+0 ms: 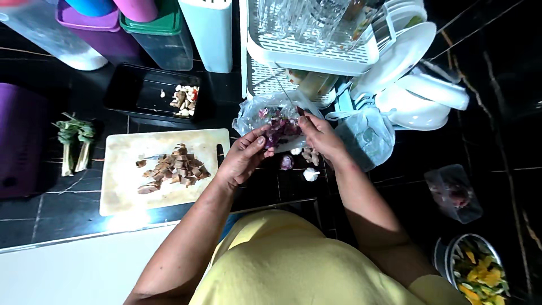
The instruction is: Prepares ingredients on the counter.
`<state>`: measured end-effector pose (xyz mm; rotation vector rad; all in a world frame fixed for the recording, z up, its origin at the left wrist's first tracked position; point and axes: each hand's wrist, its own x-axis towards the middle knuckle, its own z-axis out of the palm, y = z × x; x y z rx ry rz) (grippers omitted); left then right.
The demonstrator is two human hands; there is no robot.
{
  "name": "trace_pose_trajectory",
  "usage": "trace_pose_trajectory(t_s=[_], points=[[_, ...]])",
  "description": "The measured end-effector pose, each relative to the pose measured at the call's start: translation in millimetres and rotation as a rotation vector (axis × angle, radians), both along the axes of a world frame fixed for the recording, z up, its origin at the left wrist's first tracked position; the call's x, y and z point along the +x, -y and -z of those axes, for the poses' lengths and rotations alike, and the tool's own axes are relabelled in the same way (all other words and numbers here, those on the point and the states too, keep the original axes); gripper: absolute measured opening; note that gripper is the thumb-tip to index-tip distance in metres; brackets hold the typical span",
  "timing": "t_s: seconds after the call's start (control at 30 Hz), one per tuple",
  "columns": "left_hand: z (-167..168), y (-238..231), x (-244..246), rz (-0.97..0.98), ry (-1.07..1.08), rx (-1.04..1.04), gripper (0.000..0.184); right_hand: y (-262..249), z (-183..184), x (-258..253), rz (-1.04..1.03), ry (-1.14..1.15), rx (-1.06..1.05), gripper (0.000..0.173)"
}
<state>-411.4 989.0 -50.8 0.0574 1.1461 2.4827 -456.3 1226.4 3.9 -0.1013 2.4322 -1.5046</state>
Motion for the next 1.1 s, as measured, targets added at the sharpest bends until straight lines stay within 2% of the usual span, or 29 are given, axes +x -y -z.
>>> trace_pose_trajectory(t_s=[0.07,0.13,0.27,0.3,0.43,0.53,0.63,0.73,0.9,1.1], points=[[3,-1,0,-0.013,0.003,-0.011,0.047,1,-2,4,-0.032,0.047,0.042,0.051],[5,-2,0,-0.035,0.006,-0.037,0.049,8,-6,18,-0.1,0.073,-0.003,0.049],[3,-6,1,-0.103,-0.032,-0.116,0.042,25,-7,35,-0.349,-0.079,-0.005,0.058],[2,-6,1,-0.115,-0.049,-0.131,0.046,28,-3,37,-0.373,-0.102,0.003,0.061],[-3,-5,4,-0.147,-0.114,-0.162,0.049,32,8,43,-0.336,-0.226,0.054,0.059],[-5,-5,7,-0.112,-0.192,-0.22,0.037,29,13,40,-0.277,-0.279,0.065,0.052],[-8,-5,8,-0.072,-0.218,-0.26,0.04,20,6,39,-0.277,-0.154,0.021,0.049],[-12,-5,5,-0.083,-0.206,-0.274,0.05,19,-2,42,-0.194,-0.005,-0.128,0.045],[-13,-7,3,-0.144,-0.214,-0.299,0.054,25,-7,42,-0.347,-0.148,0.004,0.064],[-12,-8,7,-0.21,-0.27,-0.35,0.052,33,7,44,-0.292,-0.238,0.034,0.058]])
